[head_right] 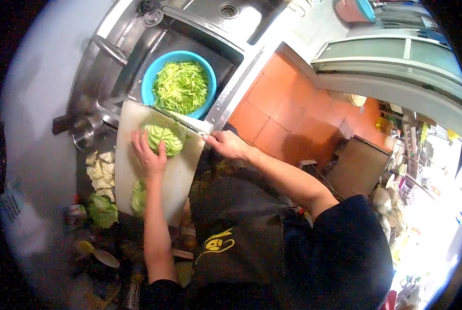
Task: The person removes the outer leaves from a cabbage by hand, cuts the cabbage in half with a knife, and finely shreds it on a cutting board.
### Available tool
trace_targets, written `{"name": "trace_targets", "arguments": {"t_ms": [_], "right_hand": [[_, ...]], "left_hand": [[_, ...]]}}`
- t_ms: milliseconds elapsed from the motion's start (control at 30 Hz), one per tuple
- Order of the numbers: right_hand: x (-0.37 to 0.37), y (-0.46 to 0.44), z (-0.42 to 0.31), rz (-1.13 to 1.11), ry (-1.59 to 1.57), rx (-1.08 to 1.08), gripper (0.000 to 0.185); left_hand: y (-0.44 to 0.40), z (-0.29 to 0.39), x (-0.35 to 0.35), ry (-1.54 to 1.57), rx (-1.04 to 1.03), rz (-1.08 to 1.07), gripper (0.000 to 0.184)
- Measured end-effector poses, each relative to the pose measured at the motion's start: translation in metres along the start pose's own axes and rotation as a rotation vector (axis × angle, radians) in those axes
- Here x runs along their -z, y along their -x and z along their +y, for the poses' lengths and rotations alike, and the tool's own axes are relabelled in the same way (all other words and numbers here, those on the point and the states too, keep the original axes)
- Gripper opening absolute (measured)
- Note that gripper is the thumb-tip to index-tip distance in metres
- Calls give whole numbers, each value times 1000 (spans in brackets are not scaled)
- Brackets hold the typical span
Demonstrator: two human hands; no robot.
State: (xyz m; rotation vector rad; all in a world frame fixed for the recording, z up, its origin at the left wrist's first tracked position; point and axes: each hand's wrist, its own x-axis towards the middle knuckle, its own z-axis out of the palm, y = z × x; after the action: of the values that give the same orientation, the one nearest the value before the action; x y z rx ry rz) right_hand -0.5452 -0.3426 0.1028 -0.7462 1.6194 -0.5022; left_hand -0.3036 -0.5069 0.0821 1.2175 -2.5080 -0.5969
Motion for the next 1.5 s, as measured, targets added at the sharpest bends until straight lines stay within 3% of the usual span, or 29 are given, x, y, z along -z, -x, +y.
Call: {"name": "trace_targets", "arguments": {"t_ms": [200,433,867,967,1267,1500], "right_hand": [[22,3,-6,-39,14,86,57],[39,19,-31,-115,93,70,53],[16,2,-30,-97,135,44,56],[14,1,-28,-92,149,32,57],[-1,-45,-10,-78,154,95,58],[21,-3,-38,-110,137,116,56]], "left_hand": [[0,2,-57,-139,-4,140,40],[1,-6,-71,-116,-13,255,35],[-6,2,-62,-191,7,159,21],[-2,-1,-63,-211,12,119,30],[-9,3,-59,-211,-16,168,25],[9,-7,-67,-253,-5,149,35]]}}
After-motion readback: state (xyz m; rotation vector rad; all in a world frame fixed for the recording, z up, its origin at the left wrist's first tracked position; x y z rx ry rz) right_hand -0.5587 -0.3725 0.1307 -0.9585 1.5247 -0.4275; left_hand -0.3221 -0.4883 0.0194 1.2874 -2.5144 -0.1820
